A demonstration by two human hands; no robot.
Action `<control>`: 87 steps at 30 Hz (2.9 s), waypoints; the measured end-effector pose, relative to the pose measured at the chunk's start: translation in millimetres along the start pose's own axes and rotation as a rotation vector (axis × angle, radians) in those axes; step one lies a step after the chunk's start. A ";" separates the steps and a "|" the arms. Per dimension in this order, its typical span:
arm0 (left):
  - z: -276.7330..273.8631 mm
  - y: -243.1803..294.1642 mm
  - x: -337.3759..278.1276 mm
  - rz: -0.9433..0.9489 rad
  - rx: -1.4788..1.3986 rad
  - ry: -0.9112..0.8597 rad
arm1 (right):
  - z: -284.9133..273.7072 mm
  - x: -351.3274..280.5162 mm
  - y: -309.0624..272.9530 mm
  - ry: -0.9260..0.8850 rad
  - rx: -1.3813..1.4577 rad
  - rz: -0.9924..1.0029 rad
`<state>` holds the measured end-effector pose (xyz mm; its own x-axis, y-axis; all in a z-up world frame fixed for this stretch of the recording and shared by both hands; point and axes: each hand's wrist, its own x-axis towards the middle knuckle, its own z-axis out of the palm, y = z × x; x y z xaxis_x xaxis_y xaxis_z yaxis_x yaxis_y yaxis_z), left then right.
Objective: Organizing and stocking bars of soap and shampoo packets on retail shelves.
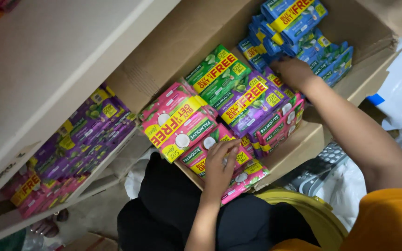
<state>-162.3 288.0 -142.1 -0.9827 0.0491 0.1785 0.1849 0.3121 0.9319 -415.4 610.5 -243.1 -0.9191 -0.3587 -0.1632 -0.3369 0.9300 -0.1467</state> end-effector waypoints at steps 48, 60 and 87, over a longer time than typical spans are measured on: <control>-8.1 3.9 -3.8 -0.050 -0.102 0.008 | -4.1 -119.5 15.6 0.434 0.837 0.359; -6.6 -7.7 -9.3 -0.062 -0.191 0.005 | -111.1 -156.4 -33.4 0.716 0.615 0.169; -202.6 0.4 19.1 -0.046 -0.065 0.745 | -165.1 -42.0 -350.0 0.219 1.264 -0.637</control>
<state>-179.0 96.8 -74.3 -0.7271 -0.6250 0.2842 0.1667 0.2408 0.9561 -292.6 313.2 -23.9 -0.7346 -0.5526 0.3936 -0.3984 -0.1183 -0.9096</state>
